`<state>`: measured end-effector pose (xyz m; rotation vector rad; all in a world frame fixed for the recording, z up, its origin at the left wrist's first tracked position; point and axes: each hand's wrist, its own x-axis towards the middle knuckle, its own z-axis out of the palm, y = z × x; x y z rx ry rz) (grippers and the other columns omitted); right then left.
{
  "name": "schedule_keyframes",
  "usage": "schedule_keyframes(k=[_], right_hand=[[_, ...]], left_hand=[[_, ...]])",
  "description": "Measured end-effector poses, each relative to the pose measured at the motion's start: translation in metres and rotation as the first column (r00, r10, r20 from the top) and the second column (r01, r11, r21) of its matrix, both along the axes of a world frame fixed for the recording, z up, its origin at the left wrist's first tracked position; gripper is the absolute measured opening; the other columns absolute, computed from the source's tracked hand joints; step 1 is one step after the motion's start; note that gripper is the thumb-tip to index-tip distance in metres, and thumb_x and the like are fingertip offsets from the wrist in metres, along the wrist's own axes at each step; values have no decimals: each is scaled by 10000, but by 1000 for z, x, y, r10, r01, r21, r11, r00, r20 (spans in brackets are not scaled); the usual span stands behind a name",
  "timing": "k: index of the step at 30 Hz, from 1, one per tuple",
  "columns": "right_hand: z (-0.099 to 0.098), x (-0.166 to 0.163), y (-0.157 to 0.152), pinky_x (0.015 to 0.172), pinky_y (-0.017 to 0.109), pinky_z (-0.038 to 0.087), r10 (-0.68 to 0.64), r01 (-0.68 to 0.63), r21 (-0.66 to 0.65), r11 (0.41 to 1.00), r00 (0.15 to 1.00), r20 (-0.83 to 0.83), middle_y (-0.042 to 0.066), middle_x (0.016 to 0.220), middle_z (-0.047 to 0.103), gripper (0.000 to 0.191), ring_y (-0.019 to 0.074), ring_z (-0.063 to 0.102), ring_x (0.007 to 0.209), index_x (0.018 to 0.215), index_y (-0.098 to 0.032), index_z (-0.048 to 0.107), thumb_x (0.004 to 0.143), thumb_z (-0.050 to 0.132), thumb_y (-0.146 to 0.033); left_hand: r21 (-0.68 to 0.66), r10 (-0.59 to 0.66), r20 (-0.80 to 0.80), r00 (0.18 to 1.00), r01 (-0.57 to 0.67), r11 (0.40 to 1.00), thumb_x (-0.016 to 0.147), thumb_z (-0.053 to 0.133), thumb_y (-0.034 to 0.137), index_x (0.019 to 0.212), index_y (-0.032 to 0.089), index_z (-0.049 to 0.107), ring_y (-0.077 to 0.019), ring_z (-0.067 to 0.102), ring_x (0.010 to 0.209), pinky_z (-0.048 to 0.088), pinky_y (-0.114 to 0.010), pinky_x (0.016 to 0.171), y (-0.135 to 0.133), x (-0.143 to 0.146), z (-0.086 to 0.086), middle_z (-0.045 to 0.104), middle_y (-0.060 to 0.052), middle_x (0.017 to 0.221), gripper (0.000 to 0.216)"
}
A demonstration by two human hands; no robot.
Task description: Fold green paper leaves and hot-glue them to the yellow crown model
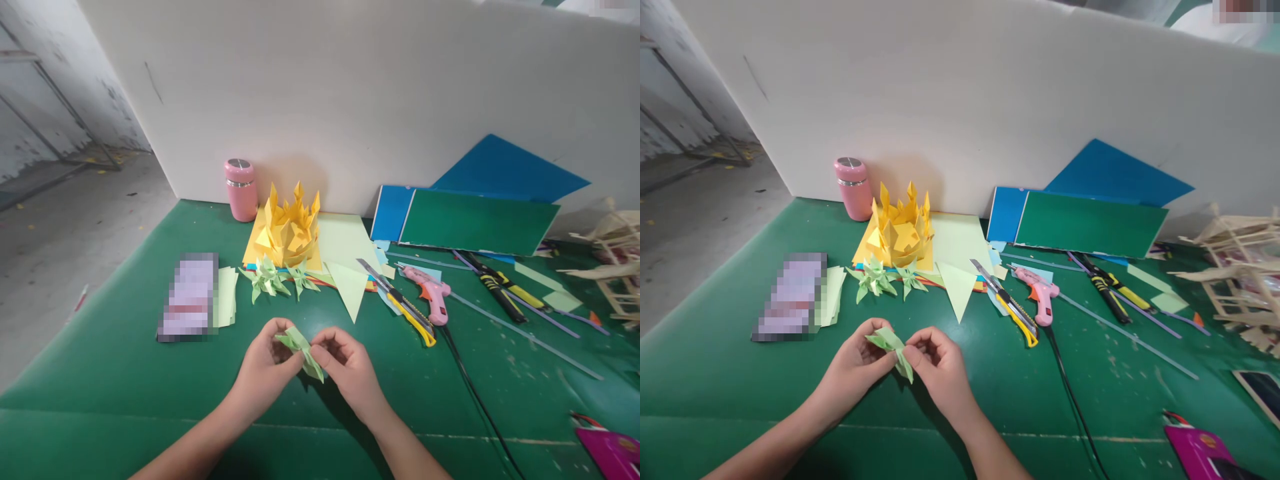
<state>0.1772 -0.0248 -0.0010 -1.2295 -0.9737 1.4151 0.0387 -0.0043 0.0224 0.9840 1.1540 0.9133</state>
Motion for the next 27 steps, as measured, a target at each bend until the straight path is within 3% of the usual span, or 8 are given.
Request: schedule_keyframes(k=[4, 9, 14, 21, 27], right_hand=[[-3, 0, -1, 539, 223, 409, 62, -62, 2, 998, 998, -26, -31, 601, 536, 376, 103, 477, 545, 718, -175, 595, 652, 722, -523], [-3, -4, -4, 608, 238, 443, 122, -120, 60, 991, 992, -26, -26, 696, 571, 362, 114, 522, 631, 858, -194, 593, 603, 787, -362], [-5, -5, -5, 553, 232, 432, 32, -39, 92, 995, 997, 77, -35, 635, 541, 206, 102, 488, 567, 801, -184, 599, 674, 713, -299], [-10, -2, -5, 542, 237, 453, -29, 9, 150, 989, 991, 130, 13, 689, 624, 135, 116, 545, 577, 753, -165, 629, 700, 674, -281], [-10, -4, -8, 564, 242, 488, -112, -11, 389, 921, 950, 292, 31, 703, 648, 62, 136, 597, 616, 696, -178, 640, 752, 615, -184]], left_hand=[[-12, 64, 46, 997, -63, 998, 534, 655, 177, 727, 217, 429, -65, 427, 480, 363, -170, 474, 0, 1, -1, 412, 129, 527, 299], [-12, 98, 71, 993, -97, 995, 525, 649, 153, 722, 205, 461, -73, 456, 535, 399, -185, 540, 0, 1, -4, 457, 109, 576, 277], [-88, 89, 119, 989, -79, 993, 533, 715, 197, 740, 200, 487, -94, 505, 579, 428, -204, 561, -1, 1, -4, 520, 89, 589, 308], [-133, 26, 114, 993, -11, 991, 523, 784, 265, 805, 194, 544, -136, 596, 678, 482, -253, 636, 2, -2, -4, 619, 43, 689, 376], [-131, 72, 128, 989, -55, 990, 512, 783, 232, 749, 196, 501, -101, 558, 584, 462, -218, 582, 3, -4, -8, 601, 75, 588, 370]])
